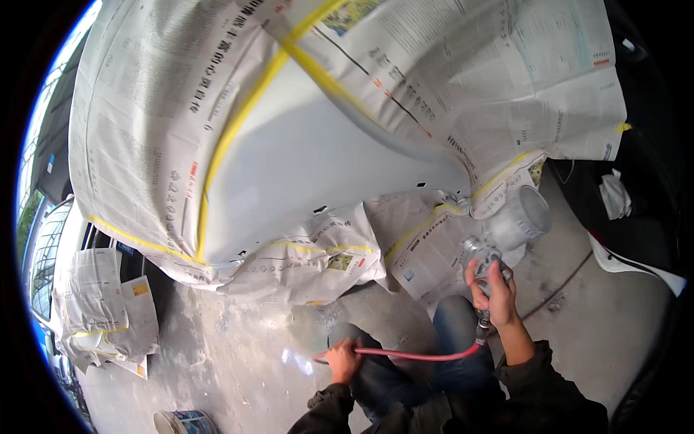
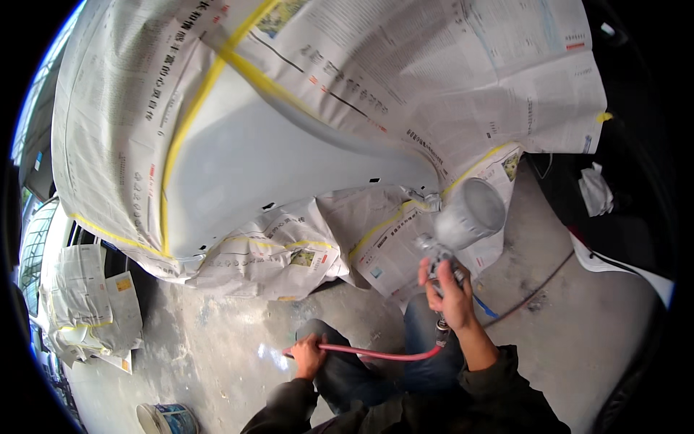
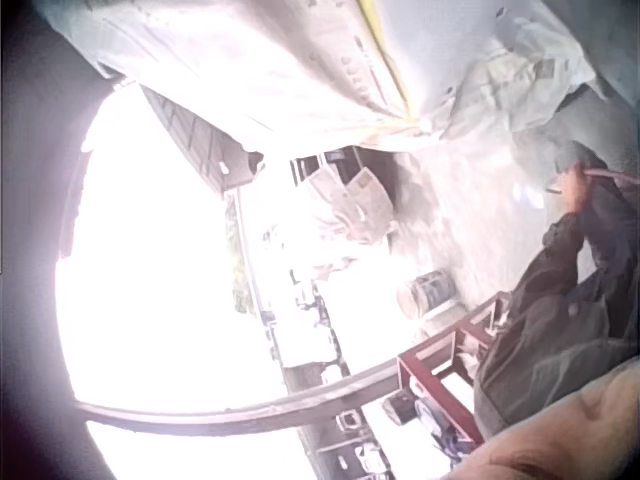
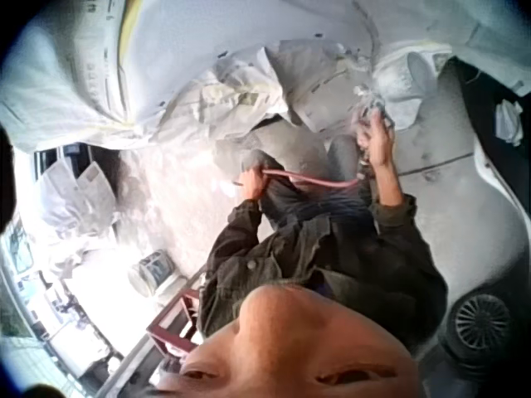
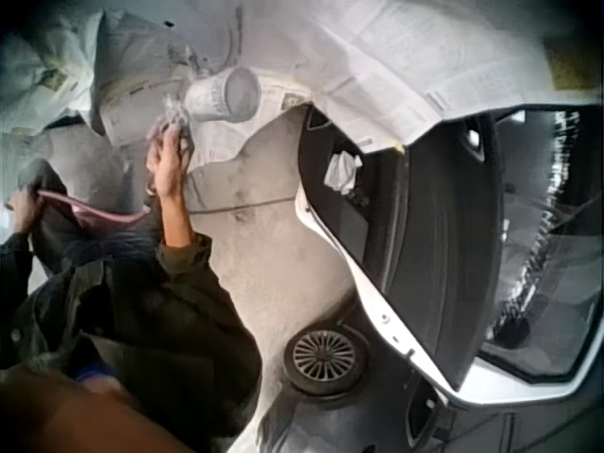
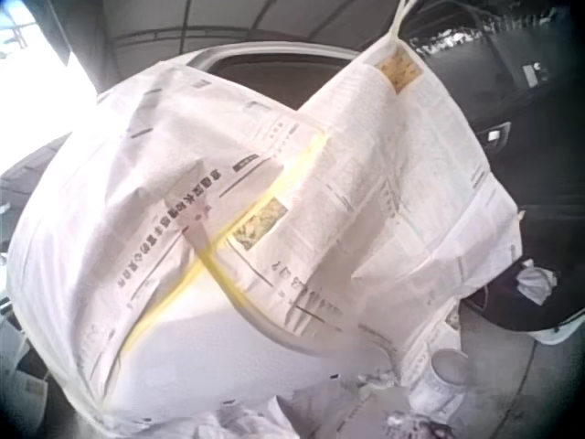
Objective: The person mixes paint and thinner in a spray gun cup, stirs the mixture, and then walks to a white car. They spray paint the front bumper area of the car, which is masked with newspaper and tape.
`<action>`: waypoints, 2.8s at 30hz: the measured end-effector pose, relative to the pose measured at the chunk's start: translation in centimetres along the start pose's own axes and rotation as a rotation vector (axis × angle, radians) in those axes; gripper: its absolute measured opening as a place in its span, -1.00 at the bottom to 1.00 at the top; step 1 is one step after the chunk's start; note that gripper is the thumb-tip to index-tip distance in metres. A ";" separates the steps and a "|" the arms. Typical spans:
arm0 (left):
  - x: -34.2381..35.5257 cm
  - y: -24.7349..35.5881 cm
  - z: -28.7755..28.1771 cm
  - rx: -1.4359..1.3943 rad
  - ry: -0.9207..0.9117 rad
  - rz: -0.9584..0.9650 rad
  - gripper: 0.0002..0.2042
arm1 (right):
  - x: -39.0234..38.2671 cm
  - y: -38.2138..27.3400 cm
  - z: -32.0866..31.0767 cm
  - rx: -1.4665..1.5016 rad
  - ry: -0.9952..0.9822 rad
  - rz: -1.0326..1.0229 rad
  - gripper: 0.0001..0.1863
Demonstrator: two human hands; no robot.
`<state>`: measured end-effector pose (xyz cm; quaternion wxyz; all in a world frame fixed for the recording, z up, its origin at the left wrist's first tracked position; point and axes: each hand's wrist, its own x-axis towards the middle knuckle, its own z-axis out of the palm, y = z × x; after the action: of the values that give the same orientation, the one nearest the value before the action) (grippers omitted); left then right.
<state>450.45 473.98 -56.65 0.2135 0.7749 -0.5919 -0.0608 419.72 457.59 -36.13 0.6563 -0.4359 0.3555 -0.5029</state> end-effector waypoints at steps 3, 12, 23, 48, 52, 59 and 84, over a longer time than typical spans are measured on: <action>-1.8 1.2 -4.8 -0.056 -0.150 -0.081 -0.67 | -1.7 -3.1 0.6 0.047 0.187 0.141 -0.52; -10.0 6.2 -19.2 -0.138 -0.158 -0.438 -0.61 | -0.1 -15.6 13.6 -0.198 0.074 0.250 -0.55; -16.1 11.5 -30.8 -0.247 -0.171 -0.776 -0.60 | 3.4 -22.8 24.6 -0.082 -0.171 0.488 -0.58; -25.2 13.0 -45.0 -0.282 -0.191 -0.564 -0.67 | -9.5 -33.0 19.1 0.298 -0.132 0.628 -0.38; -25.6 6.3 -50.2 -0.144 -0.171 -0.633 -0.63 | -10.8 -28.0 28.4 0.302 -0.290 0.628 -0.35; -26.6 -6.6 -57.7 -0.195 0.052 -0.666 -0.64 | -13.2 -22.3 46.1 0.210 -0.442 0.626 -0.38; -27.3 -48.5 -83.8 -0.090 0.532 -1.409 -0.61 | -7.7 1.3 120.8 0.159 -1.067 0.944 -0.41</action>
<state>514.82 531.55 -4.98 0.2911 0.9492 0.1184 -0.0180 527.65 491.12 7.20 0.9179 -0.3731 0.0991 0.0922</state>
